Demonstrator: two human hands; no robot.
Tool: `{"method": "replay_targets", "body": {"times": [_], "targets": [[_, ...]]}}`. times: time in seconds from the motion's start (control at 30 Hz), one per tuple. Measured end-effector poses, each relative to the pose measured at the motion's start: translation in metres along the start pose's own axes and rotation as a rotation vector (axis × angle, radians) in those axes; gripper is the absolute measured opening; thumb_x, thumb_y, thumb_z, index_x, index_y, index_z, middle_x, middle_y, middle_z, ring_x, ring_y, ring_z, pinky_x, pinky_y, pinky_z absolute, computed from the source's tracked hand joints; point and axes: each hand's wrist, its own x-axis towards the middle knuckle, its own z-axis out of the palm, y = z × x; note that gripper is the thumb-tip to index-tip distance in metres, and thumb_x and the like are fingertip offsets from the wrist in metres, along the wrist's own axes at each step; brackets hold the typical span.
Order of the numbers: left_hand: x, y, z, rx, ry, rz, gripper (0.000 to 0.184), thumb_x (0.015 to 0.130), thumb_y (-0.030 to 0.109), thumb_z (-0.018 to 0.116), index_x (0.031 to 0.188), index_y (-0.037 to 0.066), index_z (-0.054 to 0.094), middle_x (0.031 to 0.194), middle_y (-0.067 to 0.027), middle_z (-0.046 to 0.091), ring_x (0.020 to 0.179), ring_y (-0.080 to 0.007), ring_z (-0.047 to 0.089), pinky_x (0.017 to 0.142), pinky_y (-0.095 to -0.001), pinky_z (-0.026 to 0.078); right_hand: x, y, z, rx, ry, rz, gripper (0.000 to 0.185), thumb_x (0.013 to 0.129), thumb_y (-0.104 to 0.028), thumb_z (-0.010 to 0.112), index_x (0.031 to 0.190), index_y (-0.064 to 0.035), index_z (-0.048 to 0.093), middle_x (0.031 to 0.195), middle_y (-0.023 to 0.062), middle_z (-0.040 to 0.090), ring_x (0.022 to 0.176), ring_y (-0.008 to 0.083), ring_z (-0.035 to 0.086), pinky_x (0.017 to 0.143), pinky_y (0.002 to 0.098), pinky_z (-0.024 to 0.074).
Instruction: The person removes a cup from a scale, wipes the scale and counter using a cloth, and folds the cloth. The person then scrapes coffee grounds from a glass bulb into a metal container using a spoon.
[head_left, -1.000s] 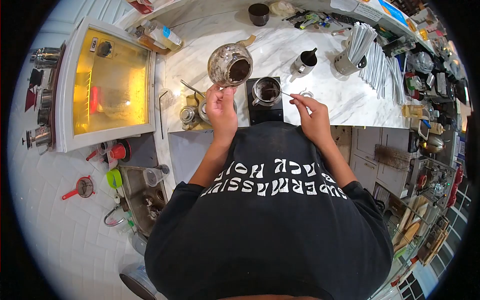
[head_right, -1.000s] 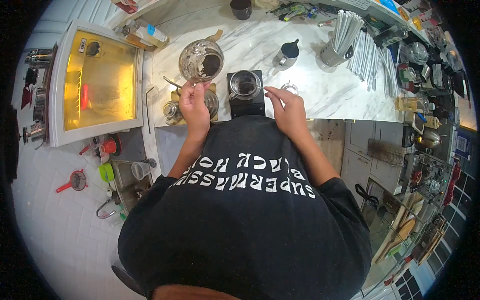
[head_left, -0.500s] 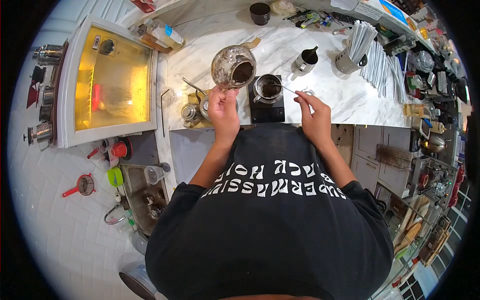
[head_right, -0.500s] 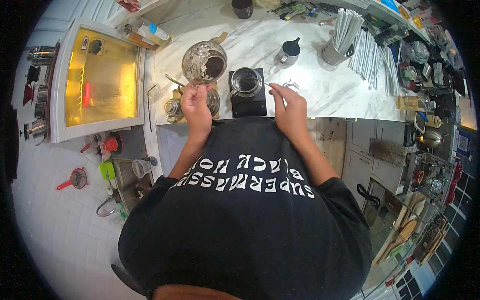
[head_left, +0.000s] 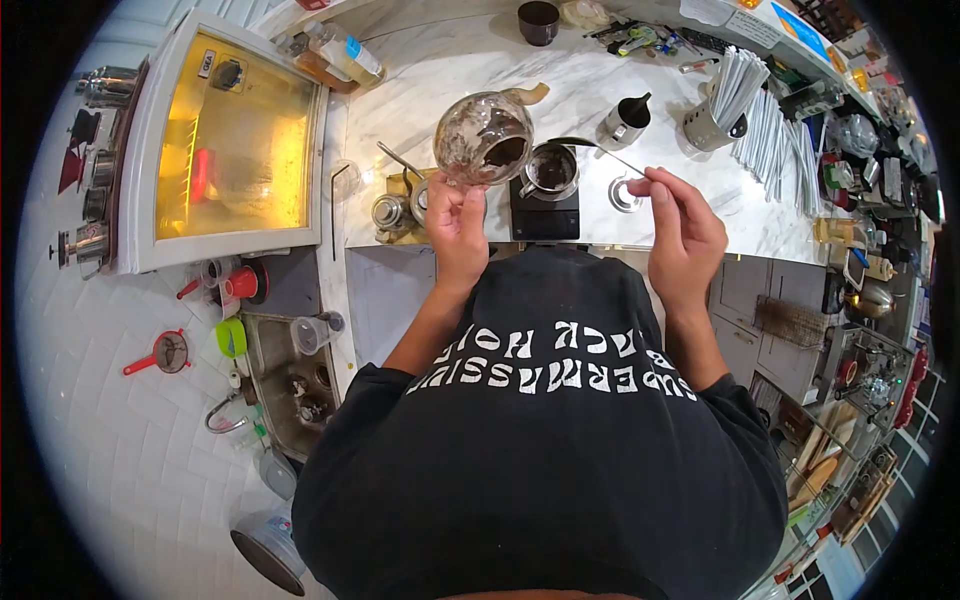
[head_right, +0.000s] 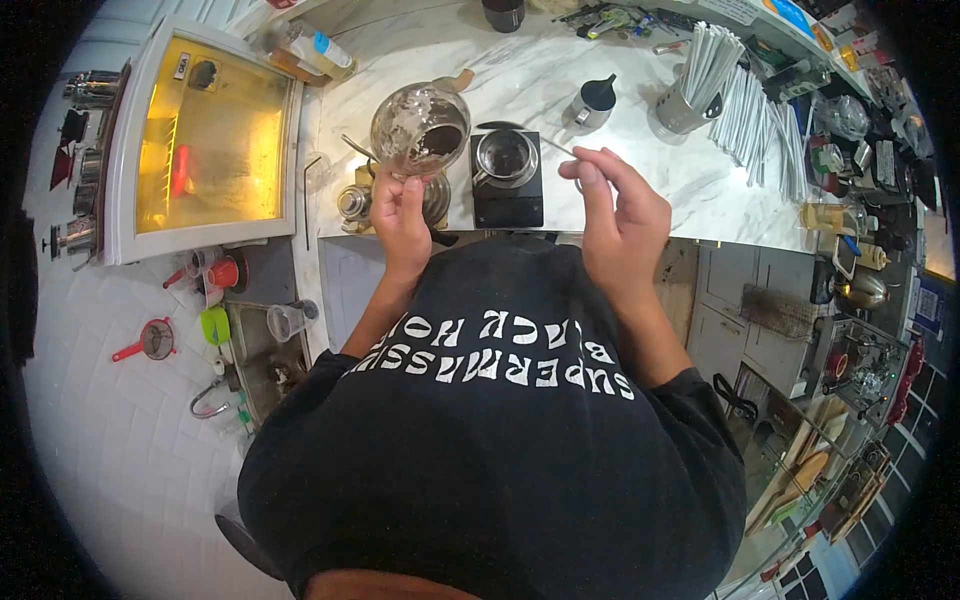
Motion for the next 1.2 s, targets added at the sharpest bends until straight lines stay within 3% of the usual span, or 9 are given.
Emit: {"method": "replay_targets", "body": {"times": [0.13, 0.2, 0.33, 0.77, 0.9, 1.0, 1.1, 1.17, 1.2], "targets": [[-0.003, 0.003, 0.0, 0.088, -0.016, 0.065, 0.024, 0.099, 0.004, 0.062, 0.082, 0.004, 0.046, 0.116, -0.0147, 0.052, 0.11, -0.0201, 0.054, 0.097, -0.0334, 0.042, 0.003, -0.022, 0.004, -0.065, -0.115, -0.196, 0.017, 0.097, -0.001, 0.063, 0.111, -0.002, 0.072, 0.09, 0.0078, 0.077, 0.086, 0.0172, 0.073, 0.105, 0.046, 0.0461], [-0.004, 0.004, 0.001, 0.072, -0.005, 0.07, 0.023, 0.099, 0.004, 0.063, 0.082, 0.004, 0.047, 0.116, -0.0149, 0.052, 0.11, -0.02, 0.053, 0.096, -0.0331, 0.041, 0.007, -0.024, 0.015, -0.241, -0.222, -0.306, 0.017, 0.097, 0.002, 0.063, 0.112, -0.0009, 0.071, 0.09, 0.007, 0.076, 0.086, 0.0184, 0.073, 0.109, 0.0483, 0.0445], [-0.007, 0.011, 0.001, 0.137, -0.003, 0.084, 0.021, 0.098, 0.005, 0.065, 0.081, 0.003, 0.052, 0.117, -0.0169, 0.053, 0.11, -0.0217, 0.053, 0.095, -0.0329, 0.042, 0.006, -0.014, 0.039, -0.371, -0.261, -0.419, 0.022, 0.092, 0.002, 0.068, 0.112, -0.0059, 0.072, 0.086, 0.0057, 0.074, 0.083, 0.0211, 0.072, 0.106, 0.0476, 0.0446], [-0.003, 0.002, 0.001, 0.307, -0.002, 0.13, 0.026, 0.096, 0.01, 0.069, 0.077, 0.003, 0.054, 0.115, -0.02, 0.056, 0.115, -0.0249, 0.054, 0.095, -0.0348, 0.043, 0.007, -0.011, 0.048, -0.433, -0.247, -0.465, 0.023, 0.09, 0.0, 0.071, 0.112, -0.0058, 0.07, 0.082, 0.0055, 0.07, 0.078, 0.0219, 0.07, 0.103, 0.0486, 0.0452], [-0.001, 0.01, 0.012, 0.2, -0.006, 0.06, 0.026, 0.096, 0.011, 0.07, 0.077, 0.003, 0.054, 0.115, -0.02, 0.057, 0.114, -0.0248, 0.055, 0.092, -0.0343, 0.044, 0.006, -0.008, 0.045, -0.463, -0.238, -0.455, 0.022, 0.09, 0.0, 0.07, 0.111, -0.0057, 0.07, 0.082, 0.0057, 0.07, 0.079, 0.0215, 0.069, 0.103, 0.0489, 0.0449], [0.0, 0.008, 0.013, 0.24, -0.035, 0.109, 0.026, 0.097, 0.011, 0.069, 0.077, 0.003, 0.054, 0.118, -0.02, 0.055, 0.11, -0.0232, 0.057, 0.089, -0.0332, 0.046, 0.004, -0.008, 0.043, -0.473, -0.259, -0.426, 0.021, 0.09, 0.0, 0.071, 0.111, -0.0051, 0.07, 0.078, 0.0066, 0.069, 0.076, 0.0229, 0.069, 0.103, 0.0505, 0.045], [-0.003, 0.007, 0.015, 0.173, -0.028, 0.051, 0.026, 0.097, 0.01, 0.069, 0.077, 0.002, 0.054, 0.122, -0.0197, 0.053, 0.107, -0.0209, 0.058, 0.088, -0.0316, 0.046, 0.002, -0.011, 0.04, -0.414, -0.283, -0.339, 0.018, 0.093, -0.002, 0.068, 0.112, -0.0027, 0.07, 0.073, 0.007, 0.067, 0.072, 0.0212, 0.07, 0.097, 0.0445, 0.0501], [-0.003, 0.003, 0.015, 0.157, -0.064, 0.064, 0.025, 0.097, 0.008, 0.068, 0.078, 0.001, 0.054, 0.124, -0.0189, 0.051, 0.104, -0.0192, 0.058, 0.088, -0.0301, 0.047, 0.003, -0.023, 0.04, -0.01, -0.378, 0.316, 0.017, 0.1, -0.006, 0.06, 0.113, 0.0025, 0.067, 0.07, 0.007, 0.067, 0.071, 0.0196, 0.07, 0.087, 0.0361, 0.0539], [-0.004, 0.003, 0.015, 0.158, -0.063, 0.062, 0.025, 0.097, 0.008, 0.068, 0.078, 0.001, 0.054, 0.124, -0.0189, 0.051, 0.104, -0.0192, 0.058, 0.088, -0.0301, 0.047, 0.004, -0.018, 0.041, -0.01, -0.379, 0.318, 0.017, 0.1, -0.006, 0.06, 0.113, 0.0025, 0.067, 0.07, 0.007, 0.067, 0.071, 0.0196, 0.07, 0.087, 0.0361, 0.0539]]}}
